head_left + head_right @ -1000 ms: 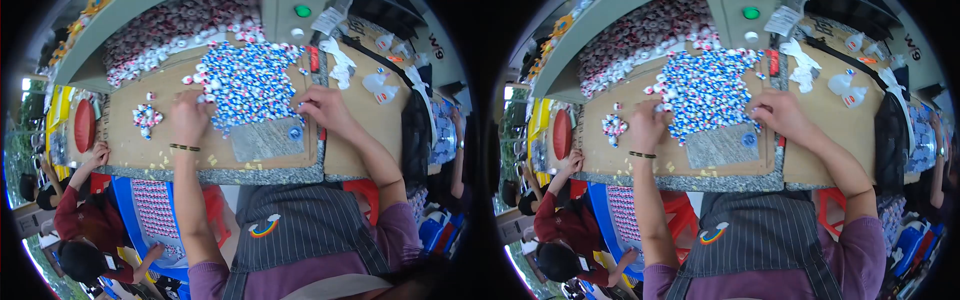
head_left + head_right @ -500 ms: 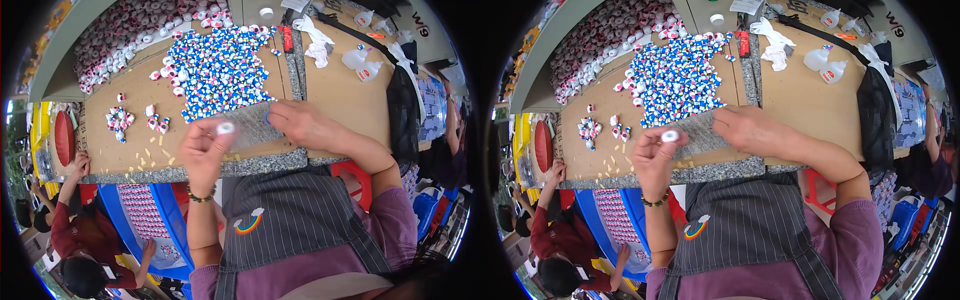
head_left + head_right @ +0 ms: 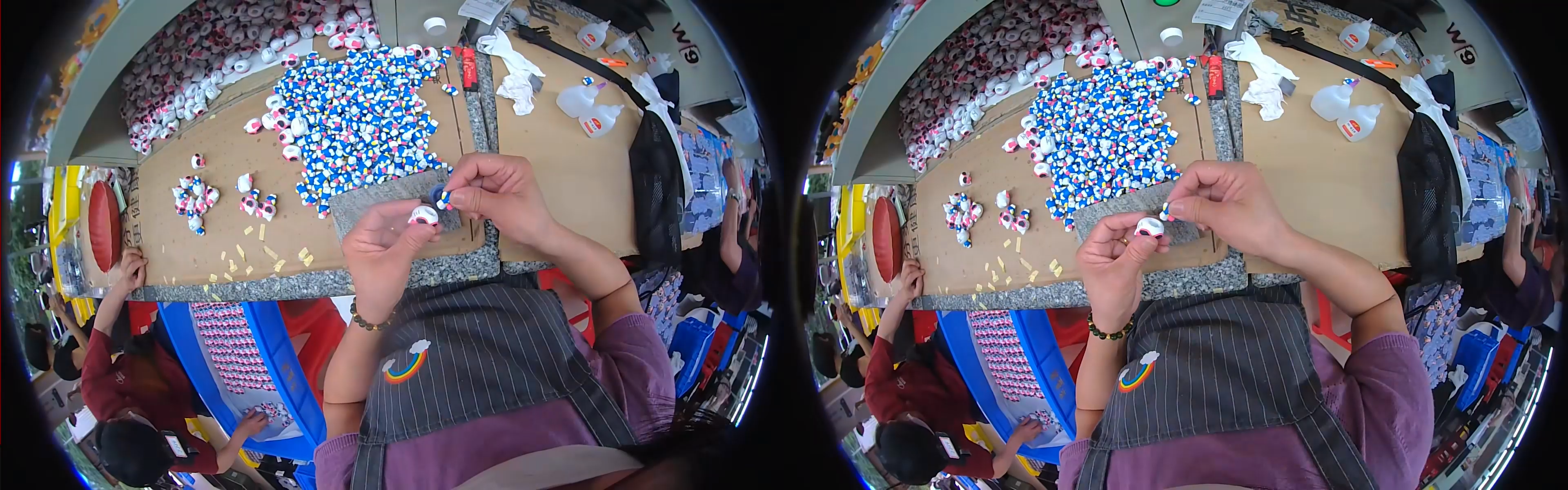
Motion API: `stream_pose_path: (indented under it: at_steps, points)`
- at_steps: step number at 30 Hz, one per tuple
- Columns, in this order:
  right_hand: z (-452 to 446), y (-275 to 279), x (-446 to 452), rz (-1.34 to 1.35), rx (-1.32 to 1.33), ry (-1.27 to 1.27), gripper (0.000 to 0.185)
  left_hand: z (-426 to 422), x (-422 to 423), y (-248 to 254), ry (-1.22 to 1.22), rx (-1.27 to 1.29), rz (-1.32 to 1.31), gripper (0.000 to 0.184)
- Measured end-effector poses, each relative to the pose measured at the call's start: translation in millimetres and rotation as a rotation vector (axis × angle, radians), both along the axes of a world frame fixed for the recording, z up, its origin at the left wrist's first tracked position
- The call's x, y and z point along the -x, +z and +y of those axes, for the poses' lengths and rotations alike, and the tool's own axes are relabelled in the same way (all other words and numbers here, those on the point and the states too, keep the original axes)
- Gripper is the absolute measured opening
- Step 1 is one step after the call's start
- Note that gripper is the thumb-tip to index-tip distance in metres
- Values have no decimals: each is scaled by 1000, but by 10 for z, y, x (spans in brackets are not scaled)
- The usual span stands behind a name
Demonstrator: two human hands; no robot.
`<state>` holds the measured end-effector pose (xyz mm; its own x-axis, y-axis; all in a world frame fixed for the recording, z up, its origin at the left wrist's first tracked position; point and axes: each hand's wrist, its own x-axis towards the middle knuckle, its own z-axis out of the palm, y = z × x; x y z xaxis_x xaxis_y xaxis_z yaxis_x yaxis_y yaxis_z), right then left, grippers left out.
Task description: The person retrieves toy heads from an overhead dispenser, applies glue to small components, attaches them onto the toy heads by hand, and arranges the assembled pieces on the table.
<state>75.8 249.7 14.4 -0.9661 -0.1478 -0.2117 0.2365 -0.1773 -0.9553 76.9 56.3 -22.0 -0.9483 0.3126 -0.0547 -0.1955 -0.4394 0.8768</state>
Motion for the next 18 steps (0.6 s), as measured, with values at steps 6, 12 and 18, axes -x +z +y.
stream_pose_path:
  at_steps: [6, 12, 18]
  points:
    - [-151, -4, -65, 111, 64, 29, 3, 34, -19, 39, -2, -15, -10, 24]
    - [-264, -134, -155, 459, -238, -84, 8, 100, -115, 7, 183, 220, 306, 21]
    - [-327, -128, -147, 553, -251, -71, 6, -11, -72, 97, 175, 232, 348, 17]
